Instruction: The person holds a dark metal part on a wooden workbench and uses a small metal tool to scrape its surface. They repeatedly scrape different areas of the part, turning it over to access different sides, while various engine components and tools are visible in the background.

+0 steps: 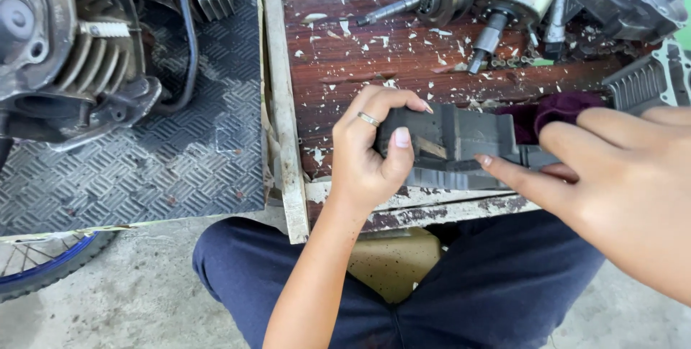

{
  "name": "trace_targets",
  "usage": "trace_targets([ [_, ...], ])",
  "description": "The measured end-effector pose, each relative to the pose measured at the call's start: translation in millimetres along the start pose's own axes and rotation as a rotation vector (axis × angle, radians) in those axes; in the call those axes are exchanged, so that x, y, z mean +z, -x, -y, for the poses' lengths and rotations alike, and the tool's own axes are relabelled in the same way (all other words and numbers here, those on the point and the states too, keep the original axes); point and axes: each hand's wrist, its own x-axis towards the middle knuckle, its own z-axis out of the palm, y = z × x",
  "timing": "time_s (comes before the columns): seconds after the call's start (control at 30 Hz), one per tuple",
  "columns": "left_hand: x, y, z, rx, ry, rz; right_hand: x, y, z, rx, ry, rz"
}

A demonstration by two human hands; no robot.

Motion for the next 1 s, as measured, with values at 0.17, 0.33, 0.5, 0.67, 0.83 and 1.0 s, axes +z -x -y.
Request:
trace_targets([
  [0.17,-1.1,0.8,-0.1,-0.025,0.018,0.003,-0.1,0.2,2.3,0.022,-0.012,-0.032],
  [0.33,0.4,0.1,-1.4,-0.037,0.004,0.001,-2.7,-0.1,3.2,0.029,-0.045,-0.025],
  [0.5,-0.3,1.3,1.8,-0.038,0.023,-0.010,4.1,0.6,1.1,0.049,-0.114,-0.083],
  [0.67,-0.8,-0.7,-1.6,-0.022,-0.011,-0.009,8.6,8.1,4.1,0.104,-0.185,-0.069],
  [0.83,1.1,-0.9,-2.1,-0.018,-0.031,-0.015,5.0,10.1,18.7,0.182,-0.176,-0.130],
  [1.0,3.1,0.4,-2.5,-0.010,-0.048,-0.009,14.7,6.3,23.4,0.184,-0.257,-0.243],
])
